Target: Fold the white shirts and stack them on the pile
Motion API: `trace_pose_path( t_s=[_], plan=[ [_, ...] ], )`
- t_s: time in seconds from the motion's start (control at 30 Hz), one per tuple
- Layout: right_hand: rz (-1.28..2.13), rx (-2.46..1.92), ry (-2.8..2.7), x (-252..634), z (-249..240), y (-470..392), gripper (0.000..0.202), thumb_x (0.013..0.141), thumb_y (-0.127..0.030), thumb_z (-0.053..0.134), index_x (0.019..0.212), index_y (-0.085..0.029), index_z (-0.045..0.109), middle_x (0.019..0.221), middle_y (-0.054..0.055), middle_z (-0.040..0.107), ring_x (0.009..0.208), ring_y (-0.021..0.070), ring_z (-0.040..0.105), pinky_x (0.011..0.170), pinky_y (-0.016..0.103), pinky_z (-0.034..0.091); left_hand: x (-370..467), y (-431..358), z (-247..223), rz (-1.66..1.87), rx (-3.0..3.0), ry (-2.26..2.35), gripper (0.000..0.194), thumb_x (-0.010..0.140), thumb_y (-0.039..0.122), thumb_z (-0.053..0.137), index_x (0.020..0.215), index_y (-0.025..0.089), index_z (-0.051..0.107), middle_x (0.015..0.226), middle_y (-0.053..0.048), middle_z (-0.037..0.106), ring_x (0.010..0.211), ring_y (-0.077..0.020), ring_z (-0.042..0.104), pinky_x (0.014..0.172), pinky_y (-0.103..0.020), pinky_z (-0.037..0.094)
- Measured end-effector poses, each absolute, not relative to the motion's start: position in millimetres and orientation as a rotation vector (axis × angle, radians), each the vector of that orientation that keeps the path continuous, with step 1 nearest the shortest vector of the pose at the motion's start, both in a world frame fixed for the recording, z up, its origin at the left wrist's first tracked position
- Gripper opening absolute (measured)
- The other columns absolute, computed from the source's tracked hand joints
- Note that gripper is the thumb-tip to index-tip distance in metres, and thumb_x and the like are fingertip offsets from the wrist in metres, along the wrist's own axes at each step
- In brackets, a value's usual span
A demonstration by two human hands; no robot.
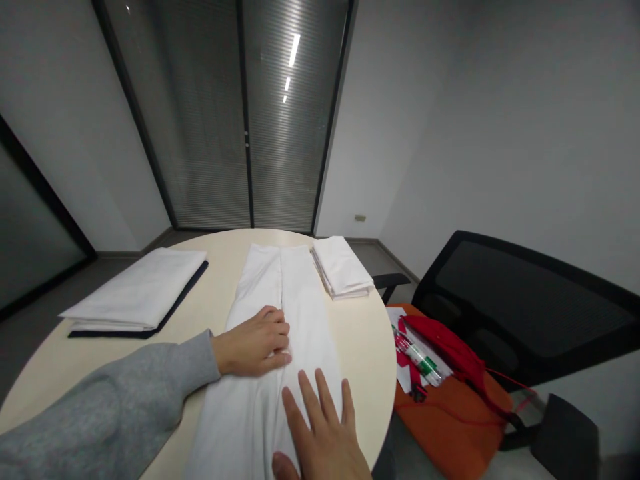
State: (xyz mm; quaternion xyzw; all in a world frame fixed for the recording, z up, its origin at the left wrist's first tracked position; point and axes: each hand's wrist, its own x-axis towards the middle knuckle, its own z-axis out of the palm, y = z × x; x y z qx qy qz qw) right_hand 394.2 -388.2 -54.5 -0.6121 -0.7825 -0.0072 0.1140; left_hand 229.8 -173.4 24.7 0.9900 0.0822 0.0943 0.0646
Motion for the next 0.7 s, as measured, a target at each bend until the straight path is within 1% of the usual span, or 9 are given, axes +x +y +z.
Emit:
trace_pose_path(
  t_s=[0.07,0.17,0.23,0.3,0.37,0.43,0.57,0.63,0.7],
  plan=[
    [-0.280,-1.757,-2.245,389.7,-74.0,-386.7,0.086,0.093,-0.066,0.062,0.165,-0.031,0.030,0.166,0.015,0.036,0.148,0.0521,0.037,0.112,0.087,0.023,224.9,-176.4,18.7,0.319,2.974,0.282,0.026,0.100,0.046,0.060,0.088,0.023,0.059,0.098,-0.004,0.065,0.104,-0.0264,0.055,0.103,-0.045,0.039],
    [-0.520,-1.660,-2.213,389.1,-84.1,-384.5,0.086,0.090,-0.072,0.061,0.161,-0.029,0.039,0.159,0.017,0.048,0.140,0.0522,0.050,0.110,0.088,0.026,220.7,-180.8,8.6,0.376,2.944,0.304,0.035,0.101,0.058,0.055,0.107,0.023,0.059,0.119,-0.010,0.063,0.115,-0.0302,0.055,0.109,-0.049,0.039],
    [-0.577,-1.607,-2.235,391.4,-78.3,-382.9,0.082,0.092,-0.073,0.057,0.159,-0.029,0.042,0.158,0.017,0.050,0.137,0.0512,0.053,0.109,0.087,0.029,220.1,-181.6,4.9,0.463,2.906,0.353,0.038,0.102,0.057,0.054,0.116,0.022,0.057,0.128,-0.013,0.061,0.122,-0.0315,0.053,0.112,-0.050,0.038],
    [-0.622,-1.555,-2.262,394.6,-67.6,-380.4,0.072,0.097,-0.065,0.057,0.159,-0.031,0.043,0.159,0.015,0.049,0.141,0.0484,0.050,0.111,0.083,0.031,219.8,-178.8,5.2,0.637,2.838,0.487,0.033,0.103,0.049,0.052,0.121,0.021,0.056,0.134,-0.014,0.059,0.128,-0.0312,0.052,0.112,-0.050,0.040],
    [-0.673,-1.446,-2.333,397.6,-57.4,-376.8,0.061,0.101,-0.050,0.059,0.157,-0.033,0.044,0.161,0.010,0.047,0.146,0.0433,0.046,0.115,0.077,0.033,218.1,-171.4,7.6,0.835,2.761,0.669,0.031,0.105,0.042,0.049,0.127,0.021,0.055,0.140,-0.015,0.057,0.134,-0.0303,0.050,0.114,-0.050,0.040],
    [-0.714,-1.298,-2.431,399.6,-51.8,-372.5,0.054,0.102,-0.039,0.060,0.155,-0.033,0.048,0.161,0.007,0.048,0.147,0.0385,0.047,0.118,0.071,0.034,215.1,-160.6,8.0,0.919,2.719,0.841,0.037,0.106,0.040,0.045,0.136,0.020,0.051,0.151,-0.015,0.053,0.142,-0.0293,0.045,0.118,-0.050,0.036],
    [-0.726,-1.208,-2.493,395.3,-57.2,-367.0,0.048,0.104,-0.033,0.056,0.151,-0.028,0.053,0.158,0.007,0.051,0.142,0.0353,0.053,0.121,0.069,0.032,212.5,-141.6,-5.0,0.757,2.716,1.151,0.056,0.108,0.049,0.038,0.156,0.019,0.039,0.167,-0.014,0.039,0.156,-0.0293,0.032,0.127,-0.052,0.024],
    [-0.703,-1.261,-2.443,388.6,-63.7,-367.2,0.047,0.104,-0.028,0.055,0.151,-0.027,0.054,0.154,0.008,0.056,0.139,0.0348,0.056,0.119,0.069,0.034,215.4,-137.9,-14.1,0.655,2.730,1.229,0.066,0.107,0.055,0.036,0.160,0.017,0.034,0.170,-0.015,0.032,0.159,-0.0305,0.025,0.129,-0.053,0.018],
    [-0.627,-1.365,-2.351,381.6,-68.5,-369.0,0.049,0.104,-0.023,0.056,0.152,-0.029,0.052,0.148,0.008,0.061,0.135,0.0342,0.059,0.116,0.068,0.039,219.8,-137.4,-20.5,0.530,2.745,1.231,0.073,0.106,0.061,0.033,0.161,0.014,0.035,0.170,-0.017,0.031,0.159,-0.0319,0.024,0.129,-0.054,0.016]
  ],
)
